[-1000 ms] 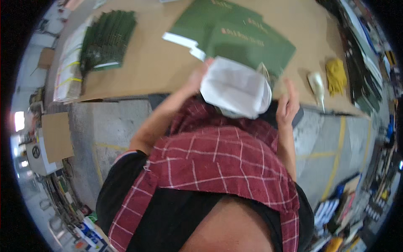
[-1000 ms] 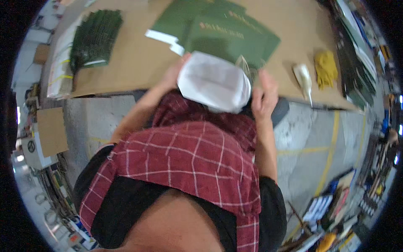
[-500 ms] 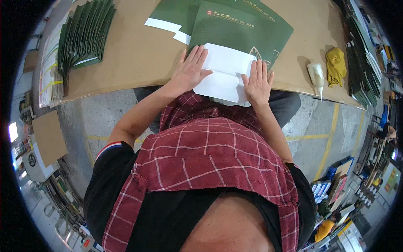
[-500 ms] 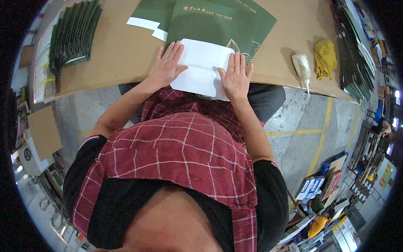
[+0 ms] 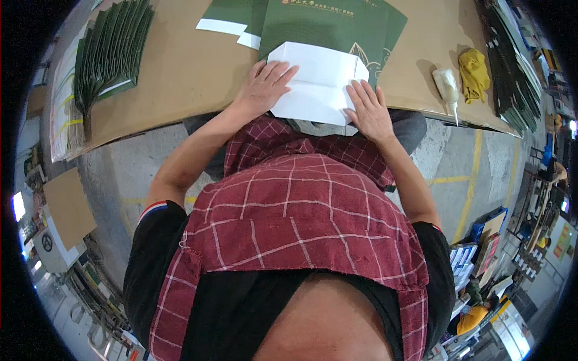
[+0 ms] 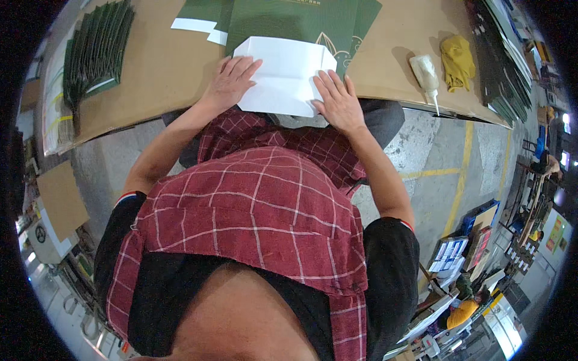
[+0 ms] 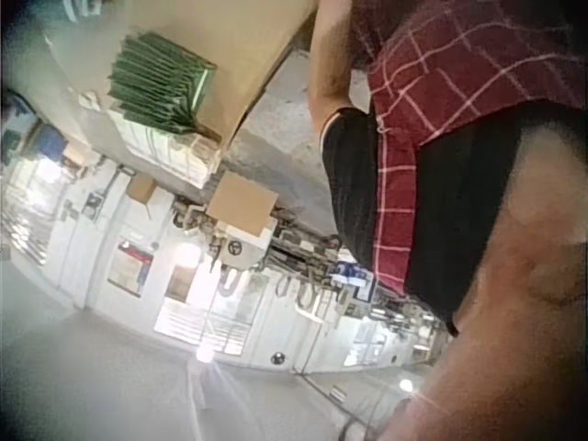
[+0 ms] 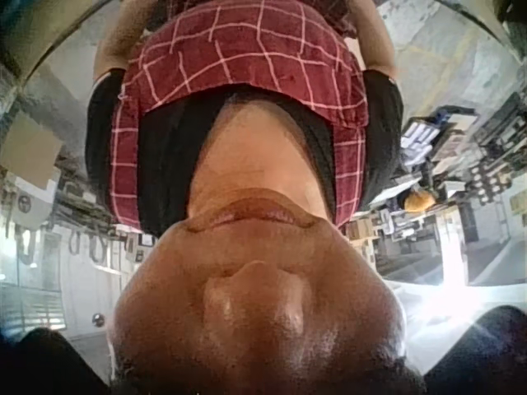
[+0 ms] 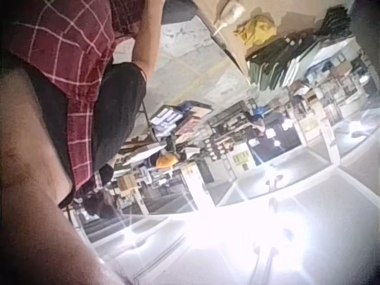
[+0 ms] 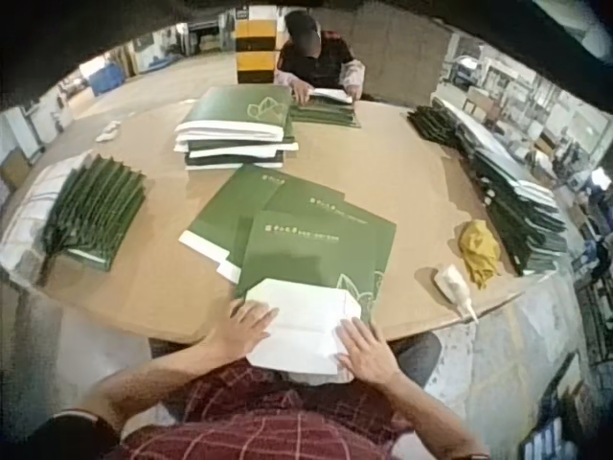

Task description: Assembling and gluing paper gift bags or folders at a production table.

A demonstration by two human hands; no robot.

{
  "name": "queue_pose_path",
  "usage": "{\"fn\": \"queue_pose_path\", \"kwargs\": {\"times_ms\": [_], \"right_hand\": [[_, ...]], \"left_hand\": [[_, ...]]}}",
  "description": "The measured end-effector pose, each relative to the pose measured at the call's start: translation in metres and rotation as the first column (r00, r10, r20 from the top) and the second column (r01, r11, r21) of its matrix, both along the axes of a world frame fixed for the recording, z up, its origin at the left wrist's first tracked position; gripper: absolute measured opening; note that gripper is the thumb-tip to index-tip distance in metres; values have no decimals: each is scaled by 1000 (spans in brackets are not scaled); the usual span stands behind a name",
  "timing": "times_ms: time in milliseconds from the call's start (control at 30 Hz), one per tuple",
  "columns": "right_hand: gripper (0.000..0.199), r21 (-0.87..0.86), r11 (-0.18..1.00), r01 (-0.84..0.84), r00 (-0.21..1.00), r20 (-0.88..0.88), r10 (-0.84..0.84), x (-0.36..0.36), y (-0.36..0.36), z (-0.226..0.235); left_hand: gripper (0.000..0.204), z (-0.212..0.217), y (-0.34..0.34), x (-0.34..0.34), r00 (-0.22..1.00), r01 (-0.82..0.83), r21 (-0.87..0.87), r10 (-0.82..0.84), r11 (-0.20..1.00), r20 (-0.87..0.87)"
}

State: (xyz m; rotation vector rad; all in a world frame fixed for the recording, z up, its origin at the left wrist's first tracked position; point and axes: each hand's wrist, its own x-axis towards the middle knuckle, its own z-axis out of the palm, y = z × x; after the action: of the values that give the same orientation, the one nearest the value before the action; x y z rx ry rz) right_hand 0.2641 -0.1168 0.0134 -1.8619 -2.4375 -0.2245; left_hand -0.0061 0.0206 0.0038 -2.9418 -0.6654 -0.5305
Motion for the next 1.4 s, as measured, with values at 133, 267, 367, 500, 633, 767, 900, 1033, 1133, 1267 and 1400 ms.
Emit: {"fn": "queue_pose_path", "kwargs": {"times_ms": [133, 267, 367, 500, 633, 767, 900, 1033, 1133, 1267, 1400], "right_hand": [[66, -101, 989, -107, 994, -17, 106, 8, -13, 23], [54, 56, 985, -164, 982, -85, 169, 16, -18, 6], [47, 39, 985, -170, 960, -220, 175, 15, -21, 11], [33, 169, 976, -134, 926, -328, 184, 13, -19, 10], [25, 158, 982, -100, 913, -379, 153, 11, -19, 5], [18, 78, 985, 152, 859, -503, -92, 5, 1, 7], [23, -369, 880, 299, 635, -612, -472, 4, 16, 36], [30, -595, 737, 320, 195, -720, -666, 7, 25, 45], [41, -456, 820, 347, 392, -723, -568, 11, 30, 29], [47, -180, 926, 332, 561, -751, -348, 33, 49, 12], [34, -343, 908, 239, 501, -757, -419, 41, 71, 23]], "left_hand": [[63, 21, -16, -31, 988, 146, -262, -153, 954, -7], [60, 14, -12, -42, 981, 189, -295, -192, 936, 21], [55, 13, -14, -43, 984, 174, -251, -178, 952, 8], [40, 10, -12, -42, 979, 190, -182, -172, 965, 112], [24, 9, -10, -34, 970, 166, -215, -120, 962, 211], [17, 6, -2, -16, 990, 20, -204, 9, 979, 139], [26, 11, 1, -6, 920, -245, -474, 358, 845, 162], [38, 20, 10, -9, 751, -98, -957, 651, 274, 110], [37, 15, 23, -6, 858, -156, -741, 461, 653, 226], [37, 17, 48, -1, 904, -179, -588, 368, 789, 219], [32, 27, 73, 2, 951, -93, -868, 301, 488, 67]]}}
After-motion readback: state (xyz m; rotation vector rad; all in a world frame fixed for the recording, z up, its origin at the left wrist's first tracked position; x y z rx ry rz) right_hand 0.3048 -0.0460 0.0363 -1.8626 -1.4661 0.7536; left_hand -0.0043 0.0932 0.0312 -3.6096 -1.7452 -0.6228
